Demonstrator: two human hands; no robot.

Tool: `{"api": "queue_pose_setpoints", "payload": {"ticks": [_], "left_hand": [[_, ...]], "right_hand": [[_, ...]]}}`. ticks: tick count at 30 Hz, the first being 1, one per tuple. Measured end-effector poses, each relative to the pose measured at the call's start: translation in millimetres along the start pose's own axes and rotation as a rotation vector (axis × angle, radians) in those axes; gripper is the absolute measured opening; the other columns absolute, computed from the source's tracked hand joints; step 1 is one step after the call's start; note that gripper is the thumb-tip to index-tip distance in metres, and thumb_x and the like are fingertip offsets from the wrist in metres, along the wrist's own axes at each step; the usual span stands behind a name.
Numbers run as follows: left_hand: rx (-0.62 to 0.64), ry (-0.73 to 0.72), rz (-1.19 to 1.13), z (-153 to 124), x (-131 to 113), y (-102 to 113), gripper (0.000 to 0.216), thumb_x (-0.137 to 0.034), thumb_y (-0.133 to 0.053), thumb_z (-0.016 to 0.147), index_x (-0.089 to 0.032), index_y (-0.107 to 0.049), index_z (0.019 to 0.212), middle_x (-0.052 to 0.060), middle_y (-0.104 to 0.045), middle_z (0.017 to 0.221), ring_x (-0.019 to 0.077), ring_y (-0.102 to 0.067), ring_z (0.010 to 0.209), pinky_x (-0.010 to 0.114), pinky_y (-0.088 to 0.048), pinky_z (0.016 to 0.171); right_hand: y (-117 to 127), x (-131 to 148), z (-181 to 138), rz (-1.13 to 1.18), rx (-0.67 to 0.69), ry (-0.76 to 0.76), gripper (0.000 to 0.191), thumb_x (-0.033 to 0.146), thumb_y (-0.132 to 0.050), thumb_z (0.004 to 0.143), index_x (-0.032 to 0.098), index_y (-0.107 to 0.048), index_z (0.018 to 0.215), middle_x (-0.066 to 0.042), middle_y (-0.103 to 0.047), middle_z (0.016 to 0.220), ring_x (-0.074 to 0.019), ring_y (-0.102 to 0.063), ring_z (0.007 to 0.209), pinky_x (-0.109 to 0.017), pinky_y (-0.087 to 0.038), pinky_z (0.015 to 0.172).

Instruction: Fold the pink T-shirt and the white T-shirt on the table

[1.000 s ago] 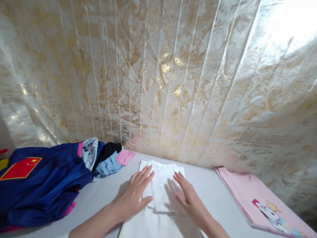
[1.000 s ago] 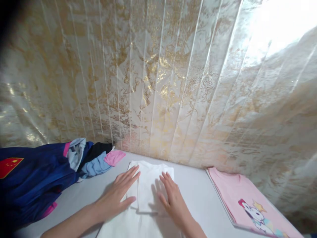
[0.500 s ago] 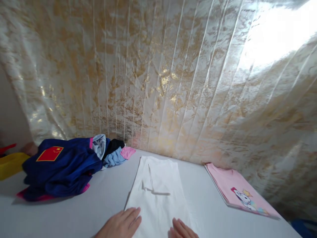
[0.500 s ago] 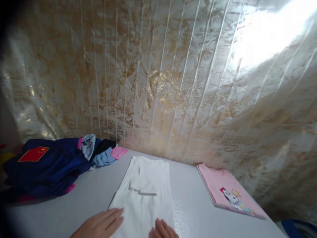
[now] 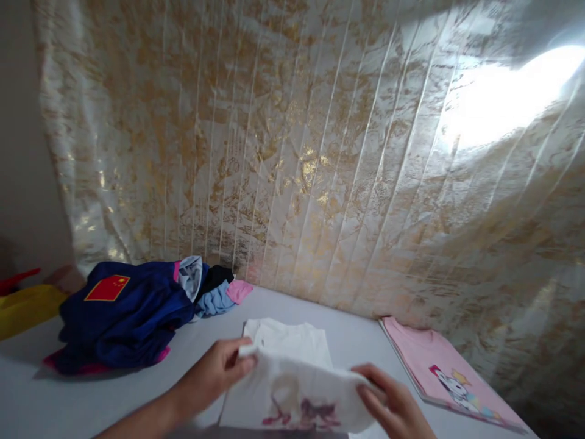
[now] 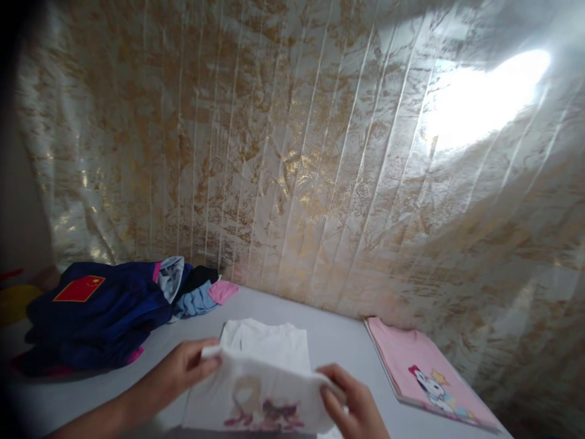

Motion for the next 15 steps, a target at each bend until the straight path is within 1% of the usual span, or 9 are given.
{"api": "queue_pose_setpoints", "payload": {"ticks": [1,3,5,7,9,10,12,14,15], "left_hand": [[-0.033,0.044,-0.056,24,1,3,0.044,-0.055,-0.050,0.080,-0.015,-0.063,0.091,0.002,-0.067,0.086,0.0225,-0.061,0.085,0.026,-0.048,0.073],[-0.099,0.103,-0.053,67,7,7,0.045,-0.056,-0.049,0.079,-0.013,-0.060,0.090,0.004,-0.066,0.084,0.0248,-0.061,0.086,0.030,-0.048,0.074],[-0.127,0.172,-0.033,91,23,5,0.045,-0.053,-0.053,0.076,-0.012,-0.058,0.093,0.006,-0.067,0.083,0.0280,-0.062,0.087,0.034,-0.049,0.076],[-0.123,0.235,-0.016,91,43,-2,0.049,-0.047,-0.057,0.075,-0.011,-0.055,0.108,0.009,-0.069,0.091,0.0286,-0.065,0.089,0.035,-0.050,0.078],[-0.111,0.262,0.005,73,60,-13,0.067,-0.036,-0.060,0.075,-0.013,-0.038,0.134,0.011,-0.067,0.112,0.0260,-0.064,0.102,0.033,-0.050,0.085],[-0.095,0.239,0.062,63,65,-19,0.079,-0.030,-0.060,0.075,-0.015,-0.024,0.144,0.012,-0.061,0.125,0.0241,-0.060,0.112,0.032,-0.047,0.093],[-0.097,0.164,0.195,46,65,-29,0.086,-0.016,-0.055,0.075,-0.017,-0.013,0.149,0.013,-0.042,0.147,0.0210,-0.045,0.132,0.031,-0.036,0.107],[-0.085,0.099,0.289,40,59,-37,0.076,-0.009,-0.046,0.079,-0.019,-0.020,0.149,0.008,-0.036,0.151,0.0169,-0.037,0.137,0.030,-0.030,0.112],[-0.076,0.081,0.318,40,56,-39,0.068,-0.007,-0.042,0.081,-0.021,-0.029,0.146,0.006,-0.039,0.150,0.0154,-0.038,0.136,0.028,-0.030,0.112]], "right_hand": [[0,-1,25,0.107,0.002,-0.071,0.032,0.047,-0.053,0.083,0.021,-0.068,0.092,-0.004,-0.071,0.083,-0.0213,-0.066,0.077,-0.025,-0.050,0.065],[-3,-12,71,0.245,-0.120,-0.260,0.045,0.049,-0.060,0.072,0.017,-0.066,0.103,-0.005,-0.070,0.085,-0.0227,-0.064,0.080,-0.028,-0.049,0.070],[-19,-26,102,0.255,-0.139,-0.345,0.057,0.052,-0.060,0.068,0.014,-0.063,0.110,-0.007,-0.068,0.082,-0.0240,-0.064,0.076,-0.031,-0.050,0.067],[-39,-46,113,0.254,-0.131,-0.398,0.063,0.052,-0.065,0.063,0.012,-0.062,0.112,-0.010,-0.068,0.082,-0.0262,-0.065,0.080,-0.034,-0.050,0.069],[-56,-67,107,0.266,-0.131,-0.413,0.070,0.048,-0.068,0.060,0.011,-0.059,0.118,-0.011,-0.068,0.086,-0.0279,-0.066,0.088,-0.035,-0.051,0.076],[-63,-76,101,0.291,-0.131,-0.385,0.073,0.047,-0.068,0.060,0.013,-0.056,0.123,-0.011,-0.069,0.089,-0.0275,-0.066,0.091,-0.035,-0.051,0.080],[-72,-87,88,0.338,-0.117,-0.301,0.075,0.042,-0.062,0.066,0.015,-0.047,0.134,-0.009,-0.070,0.098,-0.0245,-0.067,0.094,-0.033,-0.051,0.085],[-75,-93,79,0.326,-0.130,-0.232,0.072,0.036,-0.056,0.071,0.018,-0.042,0.140,-0.008,-0.069,0.110,-0.0216,-0.066,0.099,-0.031,-0.050,0.089],[-76,-95,76,0.297,-0.150,-0.216,0.069,0.034,-0.055,0.073,0.020,-0.044,0.140,-0.008,-0.067,0.117,-0.0212,-0.065,0.103,-0.031,-0.049,0.092]]}}
Point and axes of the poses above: each hand's wrist, its own z-axis towards the middle knuckle, its own y-axis out of the back of the hand, x = y × z, the point moved 6 cm from there along z, towards the middle knuckle
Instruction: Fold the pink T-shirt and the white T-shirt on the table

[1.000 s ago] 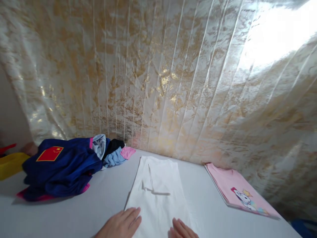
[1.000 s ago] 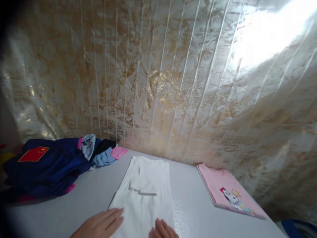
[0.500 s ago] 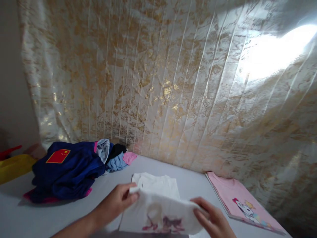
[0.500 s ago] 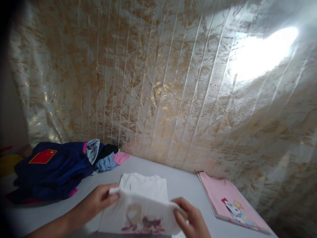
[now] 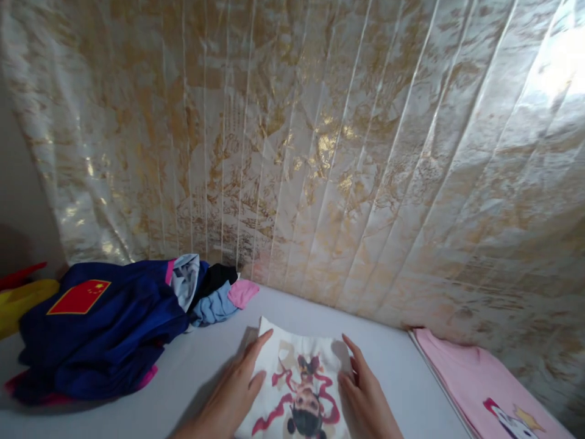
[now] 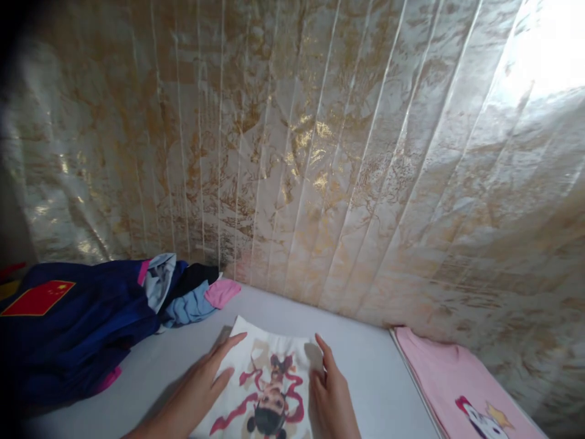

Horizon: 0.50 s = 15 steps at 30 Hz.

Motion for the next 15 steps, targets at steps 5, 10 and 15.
{"api": "queue_pose_setpoints", "payload": {"ticks": [5,10,15], "left_hand": [[0.019,0.065,0.172,7,-1,6,0.044,-0.011,-0.040,0.087,-0.024,-0.058,0.126,0.005,-0.056,0.135,0.0187,-0.052,0.125,0.029,-0.038,0.106],[0.075,0.122,0.442,-6,5,8,0.051,-0.021,-0.040,0.092,-0.017,-0.043,0.142,0.014,-0.050,0.140,0.0260,-0.064,0.108,0.037,-0.048,0.095],[0.082,0.145,0.583,-17,7,6,0.055,-0.018,-0.032,0.094,-0.015,-0.033,0.149,0.016,-0.043,0.145,0.0278,-0.064,0.108,0.037,-0.051,0.090]], "right_hand": [[4,-10,3,-0.095,-0.072,0.000,0.044,0.035,-0.050,0.077,0.018,-0.067,0.114,-0.011,-0.066,0.123,-0.0255,-0.060,0.115,-0.035,-0.046,0.098],[5,-10,-4,-0.217,-0.095,0.084,0.045,0.031,-0.048,0.079,0.018,-0.064,0.119,-0.012,-0.064,0.121,-0.0255,-0.059,0.115,-0.036,-0.045,0.101],[-12,-24,-22,-0.410,-0.143,0.191,0.059,0.027,-0.044,0.084,0.016,-0.040,0.142,-0.013,-0.032,0.152,-0.0251,-0.031,0.140,-0.038,-0.030,0.113]]}}
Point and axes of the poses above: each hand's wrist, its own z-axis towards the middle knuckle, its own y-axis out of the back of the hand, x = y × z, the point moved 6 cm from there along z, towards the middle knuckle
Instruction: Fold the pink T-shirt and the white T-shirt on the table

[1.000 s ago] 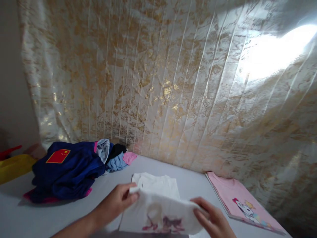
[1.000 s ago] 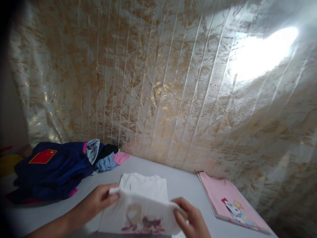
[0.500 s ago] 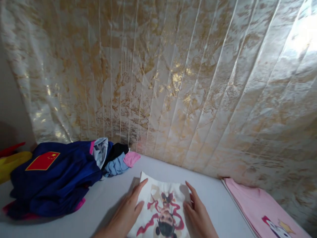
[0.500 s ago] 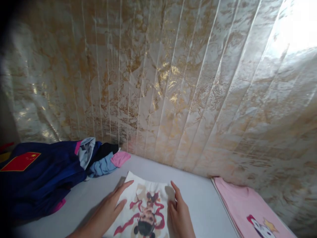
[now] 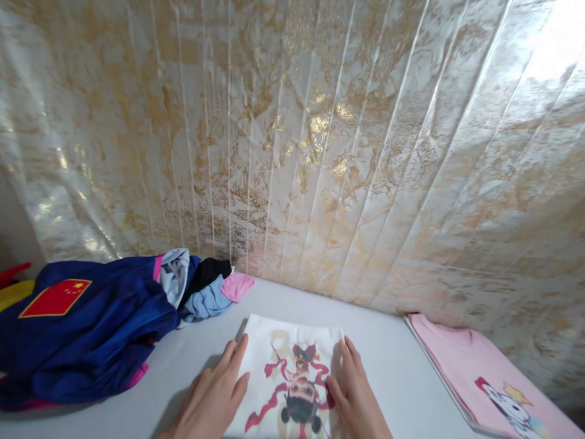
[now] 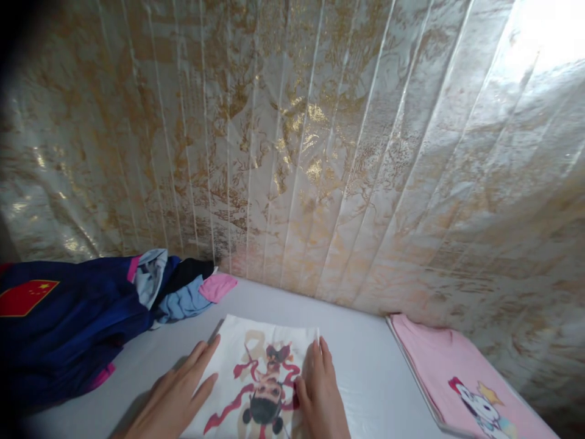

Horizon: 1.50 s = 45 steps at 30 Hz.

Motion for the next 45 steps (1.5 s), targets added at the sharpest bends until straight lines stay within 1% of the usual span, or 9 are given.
{"api": "queue_pose_setpoints", "payload": {"ticks": [5,10,15,19,23,29,37,41,45], "left_hand": [[-0.120,-0.058,-0.056,2,3,2,0.054,-0.013,-0.026,0.095,-0.020,-0.034,0.148,0.012,-0.042,0.148,0.0253,-0.058,0.118,0.033,-0.050,0.092],[-0.056,0.025,0.028,5,2,6,0.056,-0.004,-0.027,0.092,-0.016,-0.036,0.146,0.016,-0.044,0.144,0.0246,-0.068,0.099,0.033,-0.053,0.083],[-0.025,0.069,0.121,2,-5,18,0.053,0.000,-0.028,0.089,-0.018,-0.048,0.134,0.013,-0.050,0.138,0.0215,-0.071,0.087,0.029,-0.054,0.072],[-0.023,0.061,0.107,4,-4,19,0.047,-0.001,-0.029,0.090,-0.015,-0.049,0.129,0.013,-0.061,0.124,0.0211,-0.069,0.094,0.026,-0.053,0.075],[-0.015,0.071,0.071,5,-1,14,0.045,-0.001,-0.031,0.090,-0.012,-0.046,0.131,0.013,-0.070,0.104,0.0228,-0.071,0.090,0.027,-0.052,0.074],[-0.079,0.055,0.097,0,-6,17,0.044,-0.003,-0.033,0.091,-0.011,-0.048,0.131,0.013,-0.072,0.091,0.0244,-0.072,0.083,0.027,-0.052,0.067],[-0.110,0.049,0.120,3,-11,34,0.042,-0.006,-0.034,0.091,-0.013,-0.054,0.128,0.017,-0.066,0.111,0.0266,-0.070,0.088,0.036,-0.054,0.075],[-0.230,-0.202,0.072,-6,-39,40,0.045,-0.016,-0.050,0.089,-0.018,-0.053,0.134,0.016,-0.045,0.144,0.0331,-0.043,0.131,0.050,-0.033,0.107],[-0.068,-0.480,-0.150,-16,-66,18,0.049,-0.030,-0.044,0.095,-0.025,-0.041,0.144,0.006,-0.030,0.154,0.0248,-0.025,0.142,0.046,-0.022,0.115]], "right_hand": [[-2,6,5,0.050,-0.025,0.083,0.066,0.009,-0.040,0.074,0.021,-0.041,0.140,-0.009,-0.031,0.152,-0.0227,-0.033,0.139,-0.038,-0.031,0.113],[3,14,43,0.012,0.119,-0.127,0.055,0.002,-0.042,0.060,0.017,-0.062,0.110,-0.011,-0.058,0.121,-0.0207,-0.055,0.118,-0.031,-0.039,0.104],[2,22,67,0.006,0.153,-0.204,0.042,0.005,-0.045,0.061,0.016,-0.065,0.096,-0.009,-0.065,0.097,-0.0203,-0.064,0.089,-0.029,-0.048,0.086],[14,29,47,0.046,0.104,-0.193,0.040,0.021,-0.050,0.071,0.015,-0.060,0.109,-0.011,-0.064,0.107,-0.0225,-0.064,0.096,-0.030,-0.049,0.084],[24,29,5,0.215,0.084,-0.208,0.048,0.039,-0.050,0.076,0.017,-0.053,0.119,-0.009,-0.067,0.102,-0.0198,-0.066,0.073,-0.029,-0.052,0.066],[27,31,-9,-0.011,0.076,-0.197,0.028,0.032,-0.042,0.081,0.024,-0.053,0.105,-0.001,-0.068,0.078,-0.0180,-0.064,0.062,-0.026,-0.045,0.058],[23,35,-2,-0.256,0.034,-0.261,0.023,0.029,-0.027,0.092,0.024,-0.049,0.095,-0.004,-0.066,0.066,-0.0218,-0.064,0.061,-0.028,-0.037,0.056],[21,41,-7,-0.318,0.053,-0.266,0.016,0.022,-0.035,0.089,0.025,-0.049,0.094,-0.002,-0.067,0.071,-0.0203,-0.066,0.066,-0.026,-0.037,0.058],[21,42,-8,-0.301,0.070,-0.231,0.016,0.022,-0.034,0.087,0.025,-0.047,0.095,-0.003,-0.068,0.077,-0.0203,-0.067,0.070,-0.027,-0.040,0.062]]}}
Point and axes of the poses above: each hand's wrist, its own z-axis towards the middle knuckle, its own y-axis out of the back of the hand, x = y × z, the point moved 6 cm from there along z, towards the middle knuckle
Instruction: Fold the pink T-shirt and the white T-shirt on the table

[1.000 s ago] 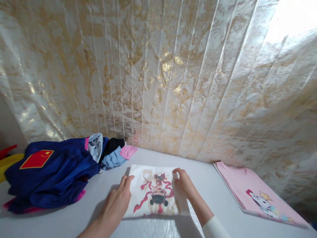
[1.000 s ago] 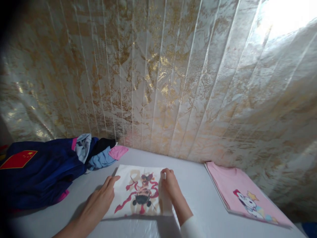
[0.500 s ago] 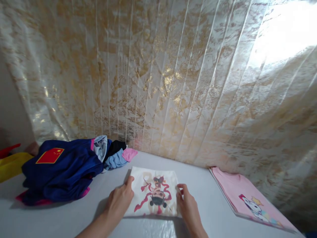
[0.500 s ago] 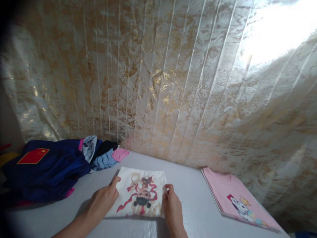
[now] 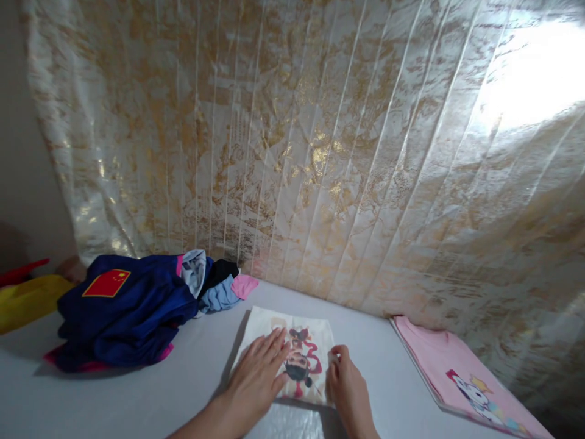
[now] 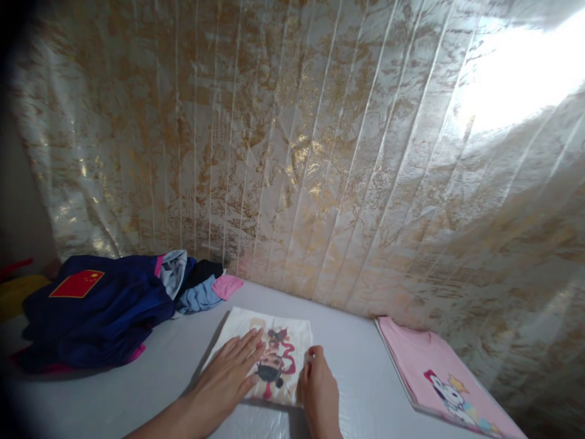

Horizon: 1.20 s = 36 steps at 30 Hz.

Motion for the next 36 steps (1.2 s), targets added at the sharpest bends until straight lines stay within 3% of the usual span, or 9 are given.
{"api": "queue_pose_setpoints", "payload": {"ticks": [5,9,13,20,23,26,32,36], "left_hand": [[0.111,0.022,-0.116,-2,3,-7,0.051,-0.032,-0.044,0.095,-0.029,-0.037,0.146,0.006,-0.026,0.155,0.0263,-0.017,0.144,0.050,-0.019,0.115],[0.176,0.016,-0.154,10,4,-1,0.053,-0.032,-0.052,0.090,-0.034,-0.043,0.142,0.006,-0.024,0.156,0.0299,-0.015,0.144,0.055,-0.019,0.113],[0.155,-0.052,-0.203,31,-5,-8,0.057,-0.037,-0.051,0.091,-0.030,-0.037,0.146,0.006,-0.020,0.156,0.0268,-0.015,0.145,0.052,-0.015,0.115],[0.153,-0.098,-0.211,37,-10,-25,0.066,-0.035,-0.056,0.087,-0.030,-0.032,0.148,0.001,-0.016,0.158,0.0250,-0.013,0.145,0.046,-0.013,0.117],[0.136,-0.091,-0.223,37,-7,-24,0.068,-0.035,-0.061,0.083,-0.030,-0.037,0.146,0.002,-0.020,0.157,0.0257,-0.016,0.145,0.045,-0.014,0.117],[0.135,-0.075,-0.228,38,-6,-24,0.069,-0.036,-0.066,0.078,-0.031,-0.042,0.143,0.002,-0.022,0.157,0.0250,-0.019,0.144,0.043,-0.016,0.117],[0.124,0.108,-0.121,40,5,-25,0.091,-0.051,-0.071,0.070,-0.022,-0.034,0.148,0.011,-0.017,0.157,0.0323,-0.010,0.145,0.051,-0.010,0.116],[0.136,0.142,-0.072,39,4,-26,0.093,-0.058,-0.068,0.070,-0.023,-0.033,0.148,0.010,-0.015,0.158,0.0333,-0.007,0.145,0.056,-0.003,0.115]], "right_hand": [[4,-17,13,0.182,0.075,-0.042,0.019,0.025,-0.038,0.081,0.025,-0.049,0.097,-0.001,-0.068,0.074,-0.0193,-0.067,0.068,-0.027,-0.045,0.063],[7,-31,31,0.334,0.179,-0.145,0.024,0.029,-0.040,0.078,0.023,-0.050,0.098,0.001,-0.065,0.071,-0.0169,-0.062,0.050,-0.025,-0.042,0.043],[7,-31,49,0.377,0.283,-0.153,0.016,0.031,-0.042,0.078,0.022,-0.054,0.081,0.002,-0.060,0.057,-0.0148,-0.057,0.041,-0.022,-0.038,0.037],[-4,-25,85,0.351,0.300,-0.132,0.025,0.039,-0.046,0.078,0.022,-0.052,0.061,0.003,-0.053,0.046,-0.0127,-0.050,0.037,-0.022,-0.033,0.038],[-7,-20,97,0.327,0.268,-0.099,0.034,0.048,-0.048,0.077,0.021,-0.051,0.056,0.002,-0.050,0.046,-0.0130,-0.048,0.042,-0.023,-0.034,0.043],[-5,-15,102,0.305,0.190,-0.038,0.039,0.054,-0.049,0.073,0.020,-0.050,0.053,-0.001,-0.056,0.059,-0.0153,-0.052,0.058,-0.025,-0.037,0.054],[-4,-22,100,0.245,0.085,-0.049,0.035,0.047,-0.042,0.074,0.022,-0.048,0.052,-0.001,-0.053,0.055,-0.0162,-0.049,0.057,-0.026,-0.032,0.054],[-4,-23,96,0.171,0.011,-0.041,0.030,0.041,-0.043,0.074,0.022,-0.048,0.052,-0.004,-0.058,0.057,-0.0176,-0.051,0.060,-0.026,-0.033,0.056]]}}
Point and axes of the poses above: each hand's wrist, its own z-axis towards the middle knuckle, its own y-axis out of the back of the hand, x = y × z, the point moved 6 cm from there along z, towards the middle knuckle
